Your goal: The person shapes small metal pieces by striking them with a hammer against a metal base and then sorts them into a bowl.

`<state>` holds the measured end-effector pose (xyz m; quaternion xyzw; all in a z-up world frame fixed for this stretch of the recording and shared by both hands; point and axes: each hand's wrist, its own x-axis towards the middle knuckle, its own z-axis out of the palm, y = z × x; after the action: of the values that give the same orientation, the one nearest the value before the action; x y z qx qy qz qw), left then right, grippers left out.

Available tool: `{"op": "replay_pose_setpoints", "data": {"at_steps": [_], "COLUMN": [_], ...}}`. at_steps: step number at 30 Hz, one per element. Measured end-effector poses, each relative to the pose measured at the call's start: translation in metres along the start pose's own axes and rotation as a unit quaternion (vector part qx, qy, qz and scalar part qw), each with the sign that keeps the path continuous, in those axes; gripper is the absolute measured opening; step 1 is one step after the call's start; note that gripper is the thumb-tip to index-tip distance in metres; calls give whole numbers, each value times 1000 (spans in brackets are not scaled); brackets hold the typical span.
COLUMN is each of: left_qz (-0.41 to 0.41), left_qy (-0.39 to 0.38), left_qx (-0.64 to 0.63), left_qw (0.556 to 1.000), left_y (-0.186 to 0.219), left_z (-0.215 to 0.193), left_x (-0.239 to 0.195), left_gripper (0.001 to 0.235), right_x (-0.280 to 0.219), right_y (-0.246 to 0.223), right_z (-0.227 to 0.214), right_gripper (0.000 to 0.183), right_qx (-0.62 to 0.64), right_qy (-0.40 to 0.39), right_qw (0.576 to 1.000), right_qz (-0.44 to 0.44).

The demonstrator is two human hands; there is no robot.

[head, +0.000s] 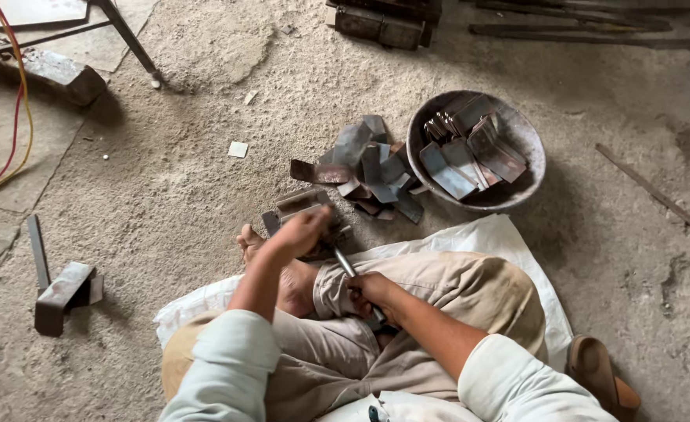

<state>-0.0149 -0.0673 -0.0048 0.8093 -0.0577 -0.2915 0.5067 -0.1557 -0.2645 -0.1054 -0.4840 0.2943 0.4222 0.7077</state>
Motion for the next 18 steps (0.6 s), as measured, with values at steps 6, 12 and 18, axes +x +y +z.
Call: {"op": "replay_pose_setpoints", "data": {"at_steps": [6, 12, 18], "left_qz": [133, -52, -280], "left_qy": [-71, 173, 447], "left_qx": [229, 161, 219], "left_qw": [962, 970, 821], "left_y": [-13, -88, -207], "left_z": [-26, -145, -256], "left_x": [-28, -82, -177], "left_gripper": [51, 54, 72], "right_x": [16, 55, 22], "right_y": [1, 3, -27], "right_z": [-19, -59, -58], "right_gripper": [35, 21, 27], "right_qx": [115, 90, 83], "right_qy": [-49, -98, -87], "right_qw": [991, 990, 989], "right_qz": [43, 56, 90]}}
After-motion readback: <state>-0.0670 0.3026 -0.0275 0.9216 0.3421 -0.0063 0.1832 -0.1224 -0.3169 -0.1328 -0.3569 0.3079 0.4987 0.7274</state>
